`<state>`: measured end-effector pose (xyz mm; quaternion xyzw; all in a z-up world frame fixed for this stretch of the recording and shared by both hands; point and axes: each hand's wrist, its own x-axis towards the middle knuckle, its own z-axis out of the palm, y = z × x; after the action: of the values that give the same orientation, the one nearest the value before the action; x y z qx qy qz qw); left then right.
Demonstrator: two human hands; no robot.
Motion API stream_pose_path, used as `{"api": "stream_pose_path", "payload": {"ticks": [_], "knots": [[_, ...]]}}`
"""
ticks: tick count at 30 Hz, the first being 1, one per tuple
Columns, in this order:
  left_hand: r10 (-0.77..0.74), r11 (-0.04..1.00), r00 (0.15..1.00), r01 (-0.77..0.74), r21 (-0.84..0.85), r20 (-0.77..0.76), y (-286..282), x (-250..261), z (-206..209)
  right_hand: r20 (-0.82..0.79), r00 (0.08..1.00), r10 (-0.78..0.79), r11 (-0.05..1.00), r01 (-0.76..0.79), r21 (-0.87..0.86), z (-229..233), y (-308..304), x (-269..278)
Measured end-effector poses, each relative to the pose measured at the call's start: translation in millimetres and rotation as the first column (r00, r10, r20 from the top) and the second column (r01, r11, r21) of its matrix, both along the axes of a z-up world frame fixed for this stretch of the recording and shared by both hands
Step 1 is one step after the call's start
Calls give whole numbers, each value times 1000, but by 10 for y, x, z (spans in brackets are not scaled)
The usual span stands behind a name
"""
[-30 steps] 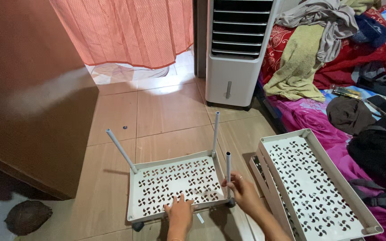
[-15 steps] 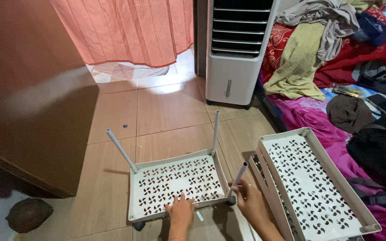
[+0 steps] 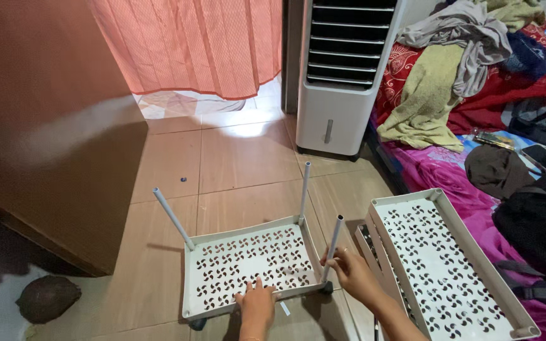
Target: The person assembles a three-tier white plastic storage rack by inserting vertical poles into the corners of perforated trays and stacking them. They secure the structure by adding additional poles and adjusting the alignment of each tier.
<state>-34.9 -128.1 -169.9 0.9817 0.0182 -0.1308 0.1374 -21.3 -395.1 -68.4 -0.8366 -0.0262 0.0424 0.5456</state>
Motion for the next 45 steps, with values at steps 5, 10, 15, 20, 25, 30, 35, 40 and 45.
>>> {"api": "stream_pose_path", "payload": {"ticks": [5,10,15,20,25,30,35,40,45], "knots": [[-3,1000,993,6,29,-121,7,114,109,123,992,-28,943,-14,333,255,130,50],[-16,1000,993,17,6,-114,2,20,155,196,922,-332,888,236,395,526,461,111],[-29,999,999,29,-33,15,-4,-30,112,246,871,-426,827,264,496,604,644,149],[-55,998,998,55,0,35,27,9,-3,198,978,-68,936,-6,351,553,685,198],[-55,998,998,57,-42,42,40,14,67,58,964,260,855,-258,451,717,415,406],[-30,998,997,33,-44,64,21,-58,200,140,950,-278,847,174,502,707,549,314],[20,996,998,-15,-84,65,-21,-86,239,234,620,-749,632,560,536,606,1022,125],[-20,998,1000,21,-55,16,78,-63,203,288,795,-534,782,335,526,499,896,146],[-64,995,998,62,-80,-23,56,-26,165,109,992,67,858,-113,500,460,181,305]]}}
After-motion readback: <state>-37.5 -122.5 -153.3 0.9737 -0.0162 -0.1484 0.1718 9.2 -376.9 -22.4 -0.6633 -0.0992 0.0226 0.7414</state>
